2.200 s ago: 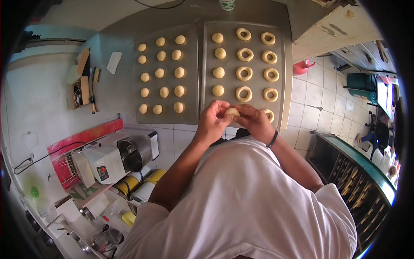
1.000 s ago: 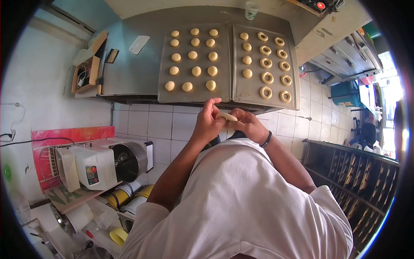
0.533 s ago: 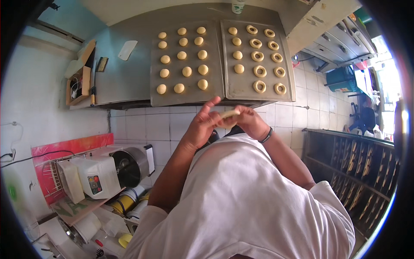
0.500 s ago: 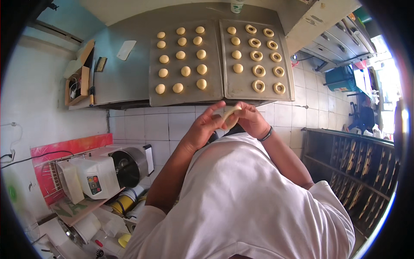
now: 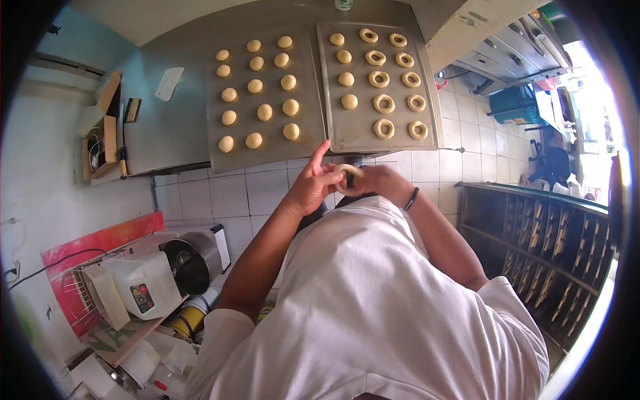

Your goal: The person shapes dough into rings and places them on baking trays, moves the trays into a proofer, washes a dish and a cloth in a sink, and then handles a cardboard box.

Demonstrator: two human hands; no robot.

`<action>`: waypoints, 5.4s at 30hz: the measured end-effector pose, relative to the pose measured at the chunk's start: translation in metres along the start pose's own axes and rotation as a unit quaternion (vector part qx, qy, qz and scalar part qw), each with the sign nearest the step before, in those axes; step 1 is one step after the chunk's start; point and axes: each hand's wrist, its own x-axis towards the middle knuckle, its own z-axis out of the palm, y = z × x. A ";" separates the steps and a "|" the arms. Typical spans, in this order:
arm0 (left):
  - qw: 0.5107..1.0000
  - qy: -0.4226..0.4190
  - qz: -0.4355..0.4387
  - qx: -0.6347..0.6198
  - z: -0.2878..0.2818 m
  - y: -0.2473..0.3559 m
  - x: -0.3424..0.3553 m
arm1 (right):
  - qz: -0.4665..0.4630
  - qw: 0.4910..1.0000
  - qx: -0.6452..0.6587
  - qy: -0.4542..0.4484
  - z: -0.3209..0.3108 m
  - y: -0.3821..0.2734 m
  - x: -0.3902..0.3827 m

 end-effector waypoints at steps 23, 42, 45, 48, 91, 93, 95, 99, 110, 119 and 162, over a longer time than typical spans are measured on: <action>0.681 0.311 0.142 0.647 0.032 0.042 0.187 | -0.155 0.864 -0.478 0.026 -0.100 -0.061 0.075; 0.890 0.124 0.175 0.403 0.091 0.038 0.063 | -0.159 0.978 0.070 0.116 -0.044 -0.052 0.024; 0.938 0.140 0.179 0.261 0.076 0.023 0.037 | -0.192 0.960 -0.106 0.175 -0.013 -0.047 0.032; 0.888 0.192 0.163 0.385 0.024 0.011 0.020 | -0.114 0.948 -0.284 0.090 0.012 -0.044 0.027; 0.701 0.242 0.113 0.661 0.039 0.089 0.249 | -0.119 0.962 -0.194 0.151 -0.133 -0.069 0.111; 0.817 0.211 0.029 0.536 0.051 0.094 0.227 | -0.118 0.975 0.067 0.177 -0.137 -0.069 0.101; 0.932 0.156 0.050 0.325 0.056 0.085 0.193 | -0.121 0.977 0.085 0.152 -0.124 -0.087 0.083; 0.971 0.084 0.082 0.207 0.055 0.058 0.131 | -0.142 0.985 0.062 0.079 -0.086 -0.080 0.053; 0.922 0.126 0.222 0.292 0.047 0.025 -0.003 | -0.177 0.980 -0.027 0.081 0.027 -0.056 0.023; 0.763 0.226 0.179 0.578 -0.020 0.014 -0.030 | -0.167 0.957 -0.235 -0.026 0.059 -0.019 0.029; 0.565 0.321 0.200 0.733 0.023 0.109 0.316 | -0.099 0.953 -0.247 0.148 -0.150 -0.085 0.117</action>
